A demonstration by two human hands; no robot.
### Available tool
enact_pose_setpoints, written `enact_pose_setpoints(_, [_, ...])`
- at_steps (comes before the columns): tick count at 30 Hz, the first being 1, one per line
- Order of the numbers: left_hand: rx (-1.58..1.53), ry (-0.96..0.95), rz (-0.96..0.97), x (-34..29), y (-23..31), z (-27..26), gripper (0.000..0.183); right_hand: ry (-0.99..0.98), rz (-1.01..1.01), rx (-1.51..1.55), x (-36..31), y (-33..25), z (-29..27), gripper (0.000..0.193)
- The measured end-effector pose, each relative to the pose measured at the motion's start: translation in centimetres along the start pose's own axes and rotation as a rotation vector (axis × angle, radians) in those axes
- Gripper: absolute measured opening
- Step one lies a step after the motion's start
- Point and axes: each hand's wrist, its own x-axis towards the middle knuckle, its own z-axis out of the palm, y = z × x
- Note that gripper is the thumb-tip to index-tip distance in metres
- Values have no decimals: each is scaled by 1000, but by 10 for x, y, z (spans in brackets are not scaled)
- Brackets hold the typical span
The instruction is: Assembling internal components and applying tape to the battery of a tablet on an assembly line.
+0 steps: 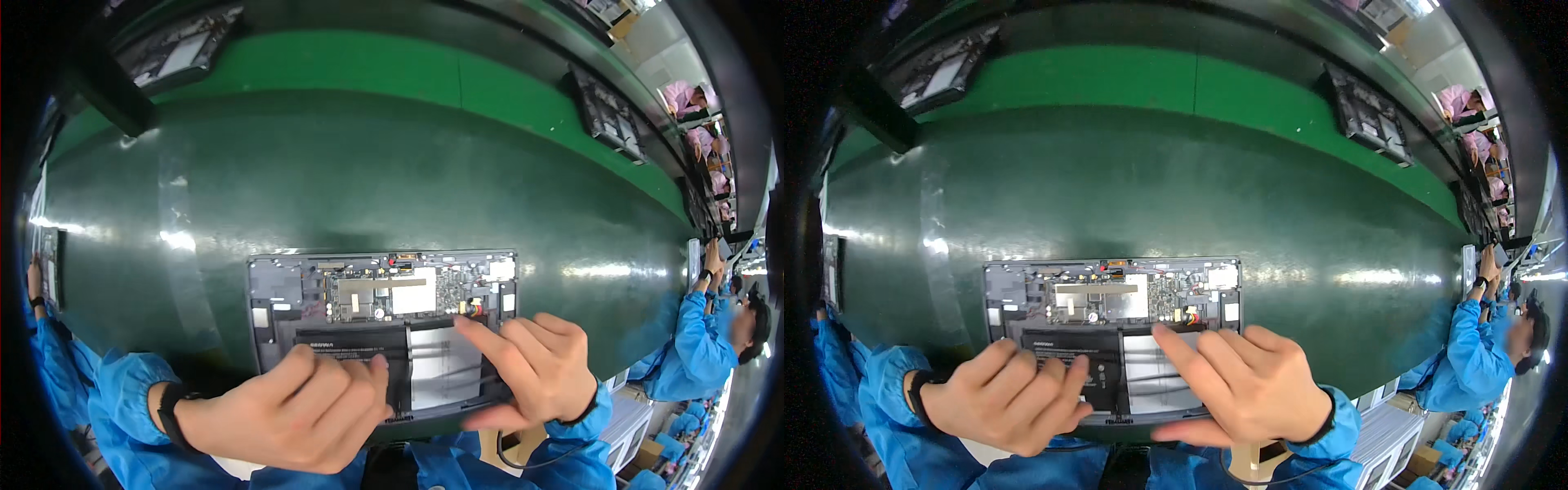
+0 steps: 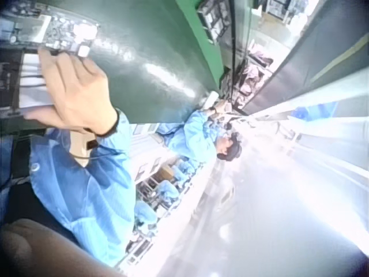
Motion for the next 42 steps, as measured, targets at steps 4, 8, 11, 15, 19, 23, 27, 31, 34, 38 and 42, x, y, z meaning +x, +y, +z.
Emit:
enact_pose_setpoints(4, [-200, -26, -118, 2, 22, -50, 49, -60, -148, -105, -27, -38, 0, 59])
enact_pose_setpoints(8, [-371, 40, -287, -23, 89, -55, 35, 8, -160, 5, -36, -86, 9, 58])
enact_pose_setpoints(11, [-445, 219, -430, -45, 109, -46, 40, 115, -95, 348, -38, -98, 19, 42])
enact_pose_setpoints(15, [-694, 434, -601, -67, 136, -48, 35, 175, 134, 939, -37, -119, 27, 26])
enact_pose_setpoints(19, [-737, 647, -755, -92, 147, -38, 32, 148, 185, 1286, -6, -141, 56, 30])
enact_pose_setpoints(23, [-678, 732, -897, -116, 141, -27, 29, 89, 132, 1007, 38, -160, 63, 22])
enact_pose_setpoints(27, [-467, 510, -1112, -146, 108, -11, 52, 19, 242, 871, 85, -140, 57, 13])
enact_pose_setpoints(31, [-263, 418, -1022, -159, 61, 4, 67, -35, 343, 1020, 152, -98, 77, 21])
enact_pose_setpoints(34, [-260, 324, -969, -164, 52, 27, 68, -59, 283, 886, 163, -80, 108, 20])
enact_pose_setpoints(38, [-252, 269, -972, -165, 53, 29, 69, -21, 229, 680, 164, -82, 119, 20])
enact_pose_setpoints(42, [-241, 291, -956, -166, 54, 29, 66, -38, 213, 589, 165, -89, 116, 19])
